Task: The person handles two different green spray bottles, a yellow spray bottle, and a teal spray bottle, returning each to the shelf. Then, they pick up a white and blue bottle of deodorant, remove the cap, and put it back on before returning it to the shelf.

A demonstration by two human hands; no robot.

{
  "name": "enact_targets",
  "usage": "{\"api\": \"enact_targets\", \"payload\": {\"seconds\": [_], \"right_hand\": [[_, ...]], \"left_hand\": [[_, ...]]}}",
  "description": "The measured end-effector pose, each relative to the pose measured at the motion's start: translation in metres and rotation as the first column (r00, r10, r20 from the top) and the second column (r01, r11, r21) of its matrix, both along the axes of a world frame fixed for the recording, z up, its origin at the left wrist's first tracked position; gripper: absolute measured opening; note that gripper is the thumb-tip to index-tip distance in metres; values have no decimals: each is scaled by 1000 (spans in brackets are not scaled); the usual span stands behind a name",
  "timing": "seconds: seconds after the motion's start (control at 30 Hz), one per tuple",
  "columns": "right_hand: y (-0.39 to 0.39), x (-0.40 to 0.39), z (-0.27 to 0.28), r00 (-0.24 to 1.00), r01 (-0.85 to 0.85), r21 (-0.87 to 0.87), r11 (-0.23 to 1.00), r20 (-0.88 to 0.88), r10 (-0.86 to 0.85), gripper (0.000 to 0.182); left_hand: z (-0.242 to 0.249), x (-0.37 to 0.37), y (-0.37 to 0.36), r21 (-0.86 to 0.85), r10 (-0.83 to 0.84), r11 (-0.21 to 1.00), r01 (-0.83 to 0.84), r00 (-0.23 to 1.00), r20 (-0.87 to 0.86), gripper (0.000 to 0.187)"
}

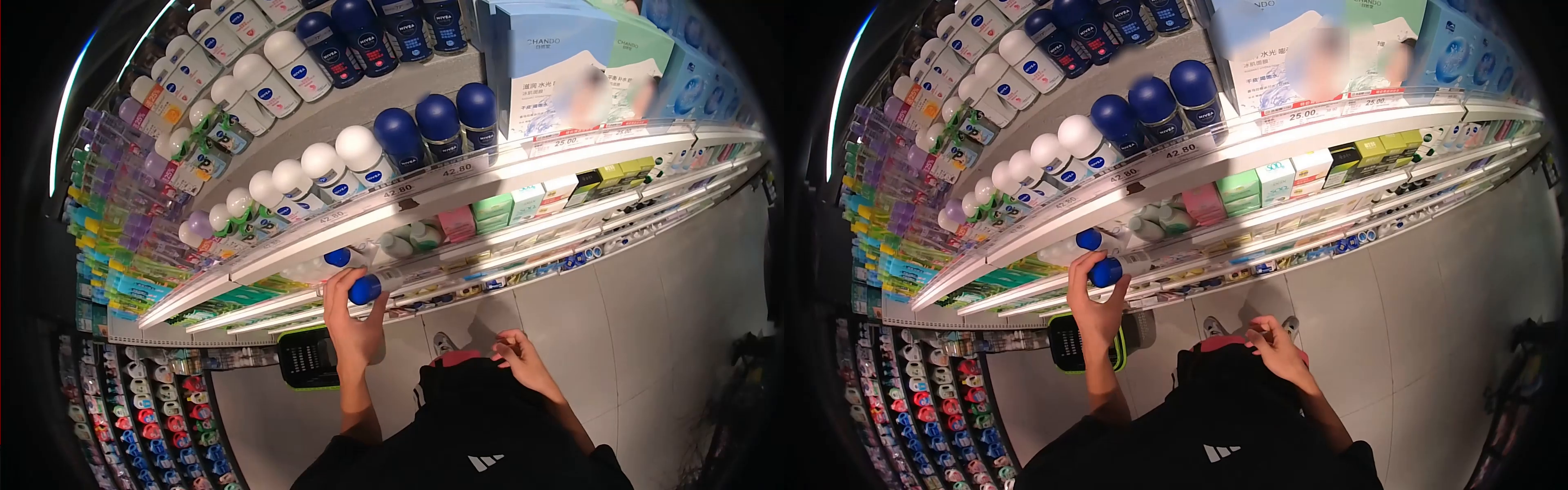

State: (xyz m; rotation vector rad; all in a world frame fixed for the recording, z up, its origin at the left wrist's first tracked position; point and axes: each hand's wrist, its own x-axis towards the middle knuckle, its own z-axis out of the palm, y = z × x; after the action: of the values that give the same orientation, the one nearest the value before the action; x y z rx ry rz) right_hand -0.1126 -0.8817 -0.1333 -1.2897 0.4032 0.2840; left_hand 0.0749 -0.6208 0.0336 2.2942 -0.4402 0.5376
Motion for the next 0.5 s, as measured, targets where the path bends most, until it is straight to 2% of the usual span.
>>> {"api": "enact_targets", "payload": {"seconds": [0.07, 0.13, 0.17, 0.23, 0.33, 0.43, 0.5], "right_hand": [[8, -3, -5, 1000, -12, -50, 999, -8, 12, 31], [18, -4, -7, 995, -29, -164, 986, 87, 43, 32], [20, -4, -5, 996, -20, -164, 986, 87, 35, 32], [24, 0, 11, 996, -67, -285, 956, 39, 82, 34], [26, 0, 17, 998, -70, -320, 945, -14, 69, 36], [25, -9, -17, 999, 23, -413, 910, 47, -4, 34], [17, -20, -58, 999, 50, -401, 915, 28, -43, 33]], "left_hand": [[2, 11, 4, 7, 13, 1000, -13, 1000, -10, 53], [-2, 20, 7, 84, 33, 996, -36, 999, 38, 53], [-8, 27, 11, 110, 19, 994, -25, 998, 60, 52], [-13, 35, 12, 158, 8, 987, -24, 995, 97, 52], [-21, 46, 13, 226, 7, 974, -38, 991, 133, 51], [-31, 54, 16, 261, 34, 963, -61, 994, 105, 51], [-35, 56, 16, 274, 52, 959, -71, 996, 77, 52]]}}
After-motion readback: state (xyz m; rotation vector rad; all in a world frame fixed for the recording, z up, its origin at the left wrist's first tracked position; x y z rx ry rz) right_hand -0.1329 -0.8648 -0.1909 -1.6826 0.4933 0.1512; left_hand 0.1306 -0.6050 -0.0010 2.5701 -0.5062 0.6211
